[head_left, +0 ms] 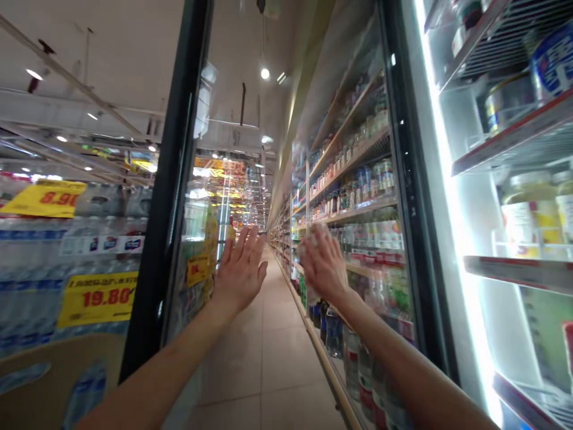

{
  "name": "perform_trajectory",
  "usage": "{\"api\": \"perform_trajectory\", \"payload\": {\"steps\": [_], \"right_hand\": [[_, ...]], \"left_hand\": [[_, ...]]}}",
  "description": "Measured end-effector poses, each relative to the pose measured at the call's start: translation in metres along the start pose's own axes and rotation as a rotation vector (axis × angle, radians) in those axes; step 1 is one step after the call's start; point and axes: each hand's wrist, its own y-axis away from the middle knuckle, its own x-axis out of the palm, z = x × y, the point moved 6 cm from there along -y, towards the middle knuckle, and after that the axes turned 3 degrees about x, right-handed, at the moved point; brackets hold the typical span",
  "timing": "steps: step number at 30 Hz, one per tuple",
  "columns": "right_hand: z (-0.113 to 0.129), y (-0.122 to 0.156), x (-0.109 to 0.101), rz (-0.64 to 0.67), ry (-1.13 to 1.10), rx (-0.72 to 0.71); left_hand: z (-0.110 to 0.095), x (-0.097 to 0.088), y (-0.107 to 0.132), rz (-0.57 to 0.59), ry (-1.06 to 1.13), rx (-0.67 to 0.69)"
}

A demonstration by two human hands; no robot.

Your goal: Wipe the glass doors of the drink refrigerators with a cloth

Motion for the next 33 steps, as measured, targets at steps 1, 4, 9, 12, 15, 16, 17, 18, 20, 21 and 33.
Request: {"api": "perform_trajectory", "payload": {"steps": [1, 4, 9, 12, 15, 16, 17, 18, 20, 21, 33], "right_hand": [[0.008, 0.004, 0.002, 0.043, 0.001, -0.105], [-0.046, 0.008, -0.008, 0.054, 0.086, 0.098], [-0.114, -0.002, -0.023, -0.133, 0.101, 0.659], [-0.043, -0.018, -0.010, -0.076, 0.073, 0.309], [-0.006, -0.011, -0.002, 0.074, 0.052, -0.044], [-0.020, -0.007, -0.006, 0.083, 0.052, 0.001], [-0.046, -0.003, -0.012, 0.061, 0.058, 0.130], [-0.077, 0.001, -0.019, 0.020, 0.066, 0.308], [-0.126, 0.006, -0.030, -0.083, 0.082, 0.596], [-0.134, 0.005, -0.031, -0.112, 0.084, 0.662], [-0.047, -0.013, -0.010, 0.010, 0.079, 0.271]], "left_hand": [[0.001, 0.000, 0.000, -0.003, -0.001, 0.002], [0.001, 0.000, 0.000, -0.002, 0.007, 0.001], [0.000, -0.001, 0.000, 0.000, 0.024, -0.007], [0.003, 0.001, 0.002, -0.002, 0.039, -0.009], [0.005, 0.004, 0.003, 0.007, 0.051, -0.008], [0.005, 0.005, 0.003, 0.010, 0.051, -0.008], [0.005, 0.005, 0.003, 0.011, 0.048, -0.008], [0.004, 0.005, 0.003, 0.009, 0.044, -0.006], [0.003, 0.004, 0.002, 0.001, 0.033, 0.000], [0.002, 0.003, 0.002, -0.005, 0.029, 0.003], [0.001, 0.004, 0.004, 0.004, 0.029, -0.010]]}}
